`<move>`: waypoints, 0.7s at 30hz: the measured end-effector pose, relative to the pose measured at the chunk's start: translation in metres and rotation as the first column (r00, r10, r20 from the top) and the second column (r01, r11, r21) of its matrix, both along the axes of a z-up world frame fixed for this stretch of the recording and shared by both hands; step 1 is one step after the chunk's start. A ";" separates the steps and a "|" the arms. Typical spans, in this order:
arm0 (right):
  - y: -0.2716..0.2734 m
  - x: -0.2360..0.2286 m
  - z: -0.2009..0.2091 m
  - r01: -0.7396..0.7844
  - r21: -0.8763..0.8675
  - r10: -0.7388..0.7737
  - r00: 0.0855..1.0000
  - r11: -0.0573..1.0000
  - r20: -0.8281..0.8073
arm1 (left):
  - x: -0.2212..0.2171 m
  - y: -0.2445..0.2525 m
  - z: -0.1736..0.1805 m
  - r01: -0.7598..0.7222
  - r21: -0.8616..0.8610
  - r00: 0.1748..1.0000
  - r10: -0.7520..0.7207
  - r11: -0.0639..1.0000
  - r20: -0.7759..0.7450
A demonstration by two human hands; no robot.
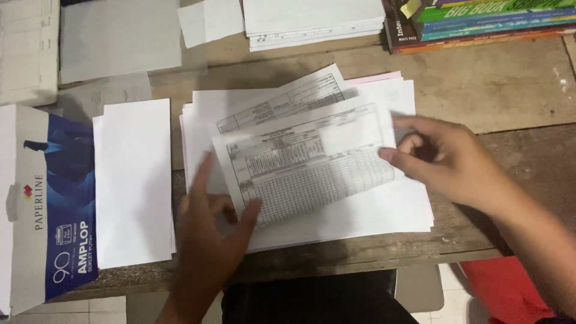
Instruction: Folding and stacking various sheets of paper, including warehouse material request forms, on a wooden desk.
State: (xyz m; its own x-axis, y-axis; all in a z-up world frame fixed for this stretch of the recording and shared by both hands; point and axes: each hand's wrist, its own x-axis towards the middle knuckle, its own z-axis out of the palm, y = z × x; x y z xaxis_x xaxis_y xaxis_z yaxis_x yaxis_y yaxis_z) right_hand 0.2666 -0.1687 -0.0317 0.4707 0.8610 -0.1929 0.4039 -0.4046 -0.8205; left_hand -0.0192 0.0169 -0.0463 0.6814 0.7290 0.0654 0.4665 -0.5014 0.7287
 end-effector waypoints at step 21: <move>0.097 0.038 0.015 -0.200 -0.289 0.290 0.903 0.936 0.318 | 0.048 0.050 -0.017 0.438 0.647 0.898 -0.262 0.624 -0.355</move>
State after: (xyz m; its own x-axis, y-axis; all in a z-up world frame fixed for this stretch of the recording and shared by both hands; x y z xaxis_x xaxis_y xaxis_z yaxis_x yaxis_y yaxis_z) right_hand 0.3045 -0.0722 -0.0163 0.3265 0.9049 -0.2731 0.7583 -0.4232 -0.4959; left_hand 0.0285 0.0670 -0.0632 0.9342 0.2286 0.2741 0.2370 -0.9715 0.0023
